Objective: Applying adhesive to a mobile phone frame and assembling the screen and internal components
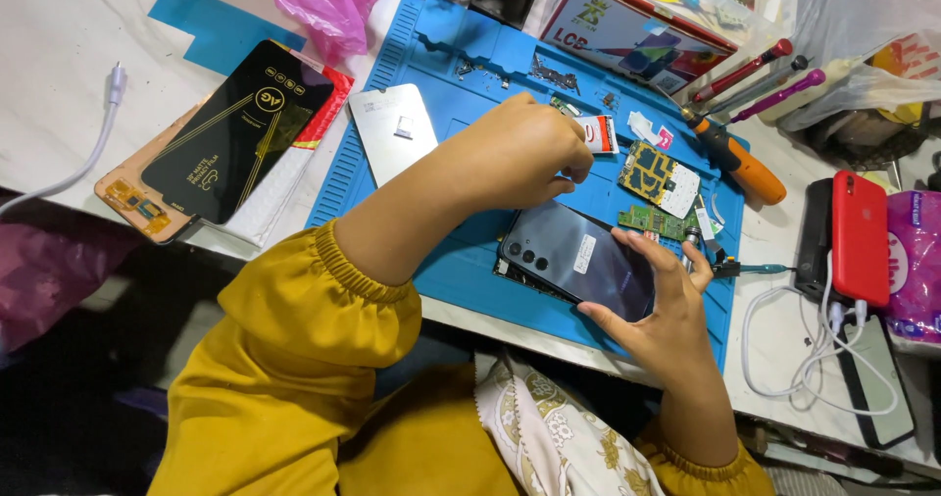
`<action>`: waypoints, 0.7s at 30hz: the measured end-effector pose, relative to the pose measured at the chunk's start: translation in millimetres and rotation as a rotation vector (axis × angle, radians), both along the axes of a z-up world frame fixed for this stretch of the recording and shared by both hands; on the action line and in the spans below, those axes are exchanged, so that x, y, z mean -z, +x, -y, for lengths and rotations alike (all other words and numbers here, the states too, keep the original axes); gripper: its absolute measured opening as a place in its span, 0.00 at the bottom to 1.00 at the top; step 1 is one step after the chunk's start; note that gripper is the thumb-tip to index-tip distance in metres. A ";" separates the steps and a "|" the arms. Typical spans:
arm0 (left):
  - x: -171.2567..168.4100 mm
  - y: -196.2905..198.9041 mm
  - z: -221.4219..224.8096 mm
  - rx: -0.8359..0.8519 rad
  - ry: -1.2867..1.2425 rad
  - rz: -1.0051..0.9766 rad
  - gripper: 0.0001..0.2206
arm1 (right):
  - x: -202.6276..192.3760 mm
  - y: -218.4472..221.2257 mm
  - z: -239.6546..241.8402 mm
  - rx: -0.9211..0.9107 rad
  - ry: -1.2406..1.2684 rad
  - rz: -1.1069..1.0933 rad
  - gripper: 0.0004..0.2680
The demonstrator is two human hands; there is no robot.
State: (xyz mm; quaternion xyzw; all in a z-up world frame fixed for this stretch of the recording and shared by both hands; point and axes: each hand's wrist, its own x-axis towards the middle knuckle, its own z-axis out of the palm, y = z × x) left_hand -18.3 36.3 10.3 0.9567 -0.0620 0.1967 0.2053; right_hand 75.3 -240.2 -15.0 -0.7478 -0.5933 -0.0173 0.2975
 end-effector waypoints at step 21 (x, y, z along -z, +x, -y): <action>0.8 5.1 -1.9 0.076 0.055 -0.473 0.23 | -2.0 -3.2 -2.4 0.041 -0.045 -0.024 0.33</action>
